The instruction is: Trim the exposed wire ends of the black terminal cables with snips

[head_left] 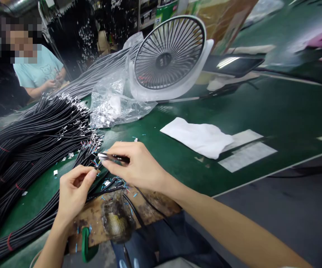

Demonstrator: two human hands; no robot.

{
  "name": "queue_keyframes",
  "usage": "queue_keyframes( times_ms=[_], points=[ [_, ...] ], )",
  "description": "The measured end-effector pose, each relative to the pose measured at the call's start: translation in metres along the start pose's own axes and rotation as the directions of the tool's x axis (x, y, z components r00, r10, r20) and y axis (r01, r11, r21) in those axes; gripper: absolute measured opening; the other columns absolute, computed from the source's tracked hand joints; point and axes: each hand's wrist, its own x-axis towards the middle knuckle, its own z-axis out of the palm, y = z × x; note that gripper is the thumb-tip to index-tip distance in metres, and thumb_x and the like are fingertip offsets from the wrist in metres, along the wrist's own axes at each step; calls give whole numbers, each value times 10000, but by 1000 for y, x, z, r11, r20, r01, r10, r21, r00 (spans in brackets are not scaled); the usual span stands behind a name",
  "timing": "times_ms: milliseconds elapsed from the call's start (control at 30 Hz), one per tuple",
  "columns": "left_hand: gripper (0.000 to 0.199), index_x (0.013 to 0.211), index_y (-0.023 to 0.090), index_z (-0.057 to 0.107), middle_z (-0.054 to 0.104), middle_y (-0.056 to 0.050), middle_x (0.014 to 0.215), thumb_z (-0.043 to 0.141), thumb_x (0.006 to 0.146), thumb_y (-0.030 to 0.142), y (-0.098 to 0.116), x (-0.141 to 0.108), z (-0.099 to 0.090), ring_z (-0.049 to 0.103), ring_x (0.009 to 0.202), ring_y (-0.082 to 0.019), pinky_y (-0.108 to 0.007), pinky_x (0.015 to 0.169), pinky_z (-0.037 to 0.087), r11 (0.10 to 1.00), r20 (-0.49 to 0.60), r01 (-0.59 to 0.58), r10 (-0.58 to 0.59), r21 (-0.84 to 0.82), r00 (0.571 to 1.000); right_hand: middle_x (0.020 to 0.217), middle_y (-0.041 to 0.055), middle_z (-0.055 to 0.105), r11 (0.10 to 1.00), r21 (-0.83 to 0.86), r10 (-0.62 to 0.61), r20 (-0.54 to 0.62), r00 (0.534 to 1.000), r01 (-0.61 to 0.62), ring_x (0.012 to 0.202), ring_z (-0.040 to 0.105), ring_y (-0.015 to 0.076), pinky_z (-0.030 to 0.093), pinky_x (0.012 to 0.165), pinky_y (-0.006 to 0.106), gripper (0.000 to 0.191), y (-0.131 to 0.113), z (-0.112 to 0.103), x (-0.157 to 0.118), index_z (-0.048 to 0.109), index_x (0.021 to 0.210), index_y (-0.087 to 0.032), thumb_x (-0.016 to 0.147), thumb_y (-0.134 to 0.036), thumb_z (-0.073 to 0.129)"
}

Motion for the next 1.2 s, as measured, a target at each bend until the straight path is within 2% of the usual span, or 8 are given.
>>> queue_keyframes(
  times_ms=[100, 500, 667, 800, 867, 1000, 1167, 1200],
  points=[
    [177, 683, 144, 702, 599, -13, 595, 622, 750, 286, 0, -2, -1, 493, 533, -94, -176, 463, 384, 1000, 5, -10, 10, 15, 1000, 646, 4, 609, 998, 53, -25, 39, 999, 23, 583, 498, 76, 388, 588, 199, 117, 1, 2, -1, 654, 653, -116, 748, -87, 590],
    [163, 749, 169, 706, 632, -14, 670, 624, 787, 304, -7, -5, 0, 531, 591, -102, -179, 519, 415, 1000, 34, -14, 14, -2, 999, 609, -3, 590, 991, 8, -132, -55, 990, 133, 537, 473, 69, 364, 536, 185, 82, 6, 8, -4, 655, 682, -108, 662, -48, 603],
    [149, 726, 174, 691, 610, 2, 649, 629, 786, 295, -9, -8, 0, 505, 567, -92, -178, 502, 386, 999, 32, -35, 34, 32, 999, 550, -29, 528, 997, 68, 51, -64, 997, -47, 506, 421, 55, 322, 500, 178, 62, 1, 12, -2, 608, 604, -114, 626, -68, 573],
    [212, 694, 156, 675, 561, 1, 595, 605, 799, 326, -8, -8, -2, 462, 524, -92, -190, 465, 346, 997, 21, -64, 63, 38, 998, 511, -42, 448, 943, 244, 225, 39, 974, -228, 484, 366, 52, 291, 455, 172, 103, -2, 16, -2, 585, 616, -118, 701, -148, 534],
    [243, 693, 147, 672, 550, -6, 587, 592, 807, 346, -8, -7, -3, 455, 518, -95, -197, 460, 339, 998, 18, -58, 57, 28, 998, 542, -33, 475, 936, 295, 180, 70, 981, -193, 492, 372, 55, 297, 454, 173, 123, -1, 16, -2, 600, 661, -119, 736, -164, 513],
    [292, 670, 136, 659, 518, -7, 552, 581, 809, 381, -5, -6, -5, 420, 477, -91, -202, 426, 309, 1000, 20, -30, 30, 10, 999, 614, -11, 541, 968, 249, 3, -21, 1000, 2, 526, 401, 62, 333, 505, 187, 84, 0, 16, -3, 619, 694, -124, 718, -118, 539],
    [292, 660, 137, 655, 522, -6, 555, 585, 801, 382, -5, -8, -6, 419, 484, -91, -200, 434, 315, 1000, 12, -22, 22, 14, 1000, 516, -36, 474, 963, 252, 99, 15, 995, -99, 472, 368, 53, 291, 442, 177, 156, 2, 18, -3, 594, 615, -129, 756, -167, 540],
    [278, 661, 139, 656, 534, -7, 564, 590, 797, 372, -5, -8, -5, 429, 496, -93, -198, 445, 326, 1000, 0, -19, 19, 9, 1000, 510, -38, 470, 974, 215, 77, -14, 997, -72, 468, 372, 53, 291, 440, 176, 158, 3, 19, -3, 590, 603, -130, 751, -158, 542]
  ],
)
